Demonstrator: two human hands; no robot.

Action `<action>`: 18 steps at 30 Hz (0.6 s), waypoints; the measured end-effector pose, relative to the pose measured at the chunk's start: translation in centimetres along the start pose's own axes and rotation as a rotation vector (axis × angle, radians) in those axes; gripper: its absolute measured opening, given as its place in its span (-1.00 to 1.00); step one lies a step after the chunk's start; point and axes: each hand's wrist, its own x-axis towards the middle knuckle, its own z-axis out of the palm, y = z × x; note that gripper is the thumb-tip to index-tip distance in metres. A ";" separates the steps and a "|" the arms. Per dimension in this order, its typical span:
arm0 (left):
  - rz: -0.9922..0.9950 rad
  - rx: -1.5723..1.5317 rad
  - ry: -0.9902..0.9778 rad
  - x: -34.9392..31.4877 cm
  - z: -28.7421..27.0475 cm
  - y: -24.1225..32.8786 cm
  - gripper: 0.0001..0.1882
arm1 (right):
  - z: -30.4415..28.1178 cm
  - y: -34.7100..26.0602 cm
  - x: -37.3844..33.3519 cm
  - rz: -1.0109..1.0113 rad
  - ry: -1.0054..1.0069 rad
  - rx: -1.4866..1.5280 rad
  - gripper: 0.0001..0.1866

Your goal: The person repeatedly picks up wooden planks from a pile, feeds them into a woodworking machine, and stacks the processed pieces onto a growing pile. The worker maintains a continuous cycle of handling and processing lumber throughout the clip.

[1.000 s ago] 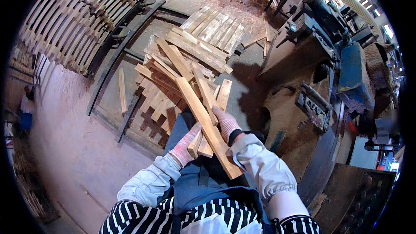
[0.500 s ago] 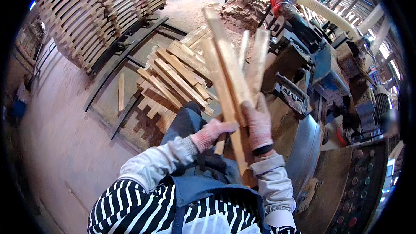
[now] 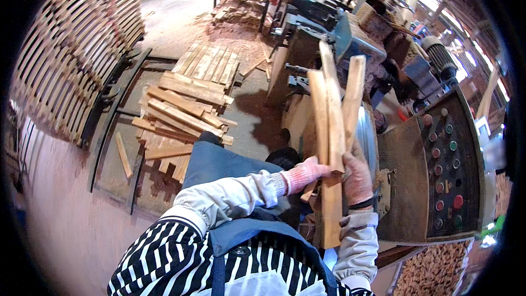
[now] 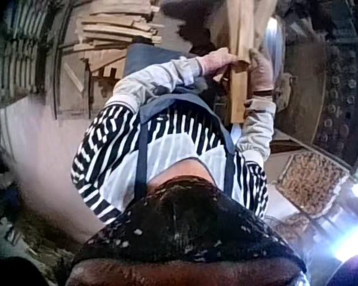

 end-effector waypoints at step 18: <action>-0.057 -0.458 -0.022 -0.6 -2.0 2.7 -0.37 | -1.0 -0.2 -7.1 0.001 0.626 -1.156 -0.24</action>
